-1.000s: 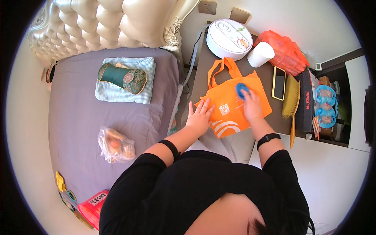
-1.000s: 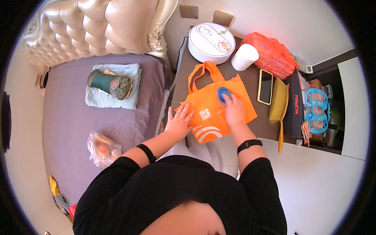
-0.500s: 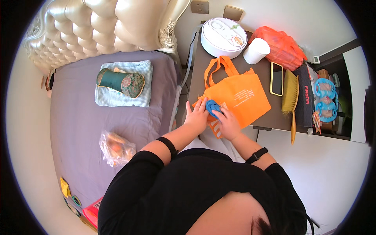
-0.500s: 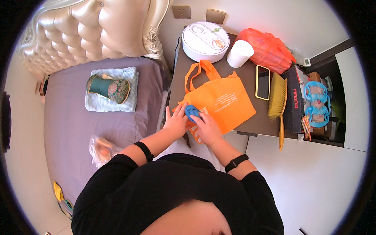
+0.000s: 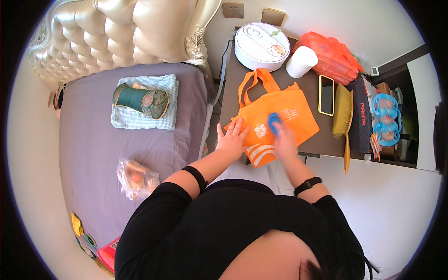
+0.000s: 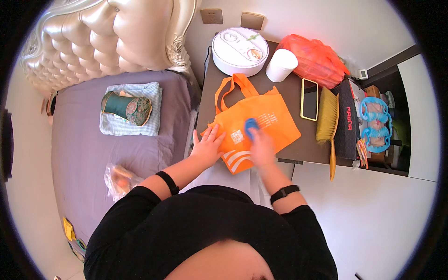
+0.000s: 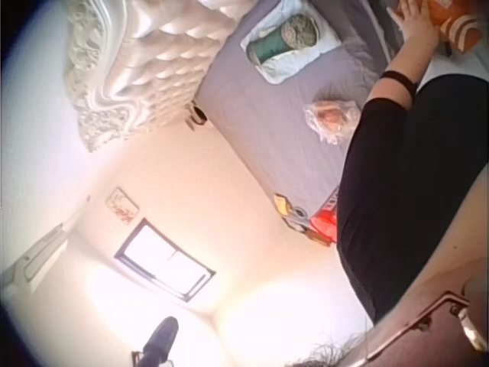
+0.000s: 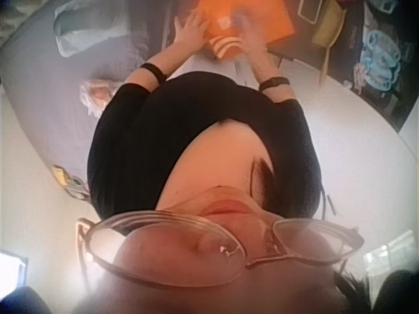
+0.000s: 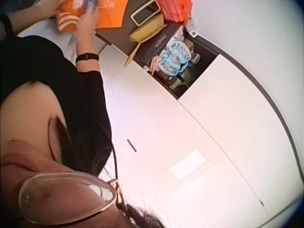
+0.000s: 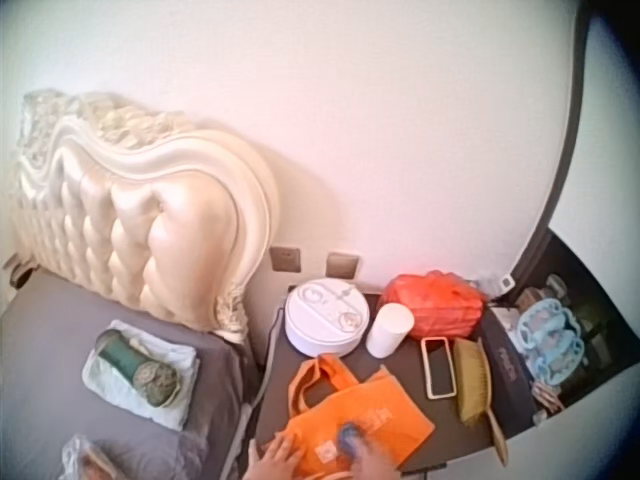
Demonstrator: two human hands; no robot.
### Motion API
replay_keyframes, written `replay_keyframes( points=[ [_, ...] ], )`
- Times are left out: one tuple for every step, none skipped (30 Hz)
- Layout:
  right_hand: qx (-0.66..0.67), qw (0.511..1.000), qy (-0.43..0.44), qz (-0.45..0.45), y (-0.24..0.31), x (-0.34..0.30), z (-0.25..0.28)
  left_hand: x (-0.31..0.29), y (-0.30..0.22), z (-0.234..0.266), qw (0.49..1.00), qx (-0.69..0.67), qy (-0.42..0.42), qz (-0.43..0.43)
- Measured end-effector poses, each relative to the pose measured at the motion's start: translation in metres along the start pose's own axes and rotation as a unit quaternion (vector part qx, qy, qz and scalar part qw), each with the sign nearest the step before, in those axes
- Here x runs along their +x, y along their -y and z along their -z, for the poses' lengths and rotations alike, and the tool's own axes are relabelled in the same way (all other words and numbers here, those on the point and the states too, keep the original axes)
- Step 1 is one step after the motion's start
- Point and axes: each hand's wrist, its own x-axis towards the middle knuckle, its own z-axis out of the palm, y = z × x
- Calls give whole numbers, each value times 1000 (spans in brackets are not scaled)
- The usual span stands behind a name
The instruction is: The person is wiping down an orange shopping bag with a blue cloth and then placing it into another bag.
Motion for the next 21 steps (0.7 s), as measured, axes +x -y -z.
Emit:
replay_keyframes(
  points=[
    [31,999,7,44,21,-4,-11,0,0,0,1000,-5,3,1],
    [60,994,14,86,36,-6,-17,1,1,0,1000,-5,2,0],
    [61,994,13,88,41,-6,-19,2,2,-2,1000,0,4,3],
    [79,990,23,112,45,-5,-19,2,3,-4,1000,4,6,5],
    [96,985,33,136,47,-3,-17,3,2,-5,1000,5,5,5],
    [97,985,33,136,41,-1,-12,1,2,-6,1000,0,-2,3],
    [41,990,42,131,24,5,-1,0,1,-6,1000,-4,-11,-1],
    [-13,990,52,127,4,13,8,0,1,-6,1000,-3,-12,1],
    [-31,995,59,71,-17,21,18,0,0,-5,1000,-7,-11,1],
    [-49,996,67,14,-38,26,28,0,0,-4,1000,-12,-10,1],
    [-53,998,6,-34,-54,24,39,0,0,-3,1000,-11,-10,1],
    [-57,993,-56,-83,-59,22,47,-1,-1,0,1000,-18,-7,-2],
    [-58,993,-55,-85,-58,20,44,-1,-1,1,1000,-24,-4,-5],
    [-67,988,-80,-113,-55,17,40,-1,1,-1,1000,-25,-3,-6],
    [-75,982,-106,-140,-49,14,35,-1,2,-5,1000,-25,-14,-3],
    [-19,985,-88,-147,-31,10,23,0,1,-7,999,-25,-25,-1],
    [-15,994,-50,-94,-16,4,8,1,1,-7,999,-24,-26,-5],
    [-12,999,-12,-40,0,-1,-4,1,1,-7,1000,-19,-24,-7],
    [16,1000,-19,7,25,-6,-13,1,2,-7,1000,-14,-21,-4],
    [44,997,-24,53,42,-9,-16,1,3,-4,1000,-15,-22,-5],
    [43,997,-24,54,45,-7,-14,1,5,1,1000,-2,6,-3]
  ],
)
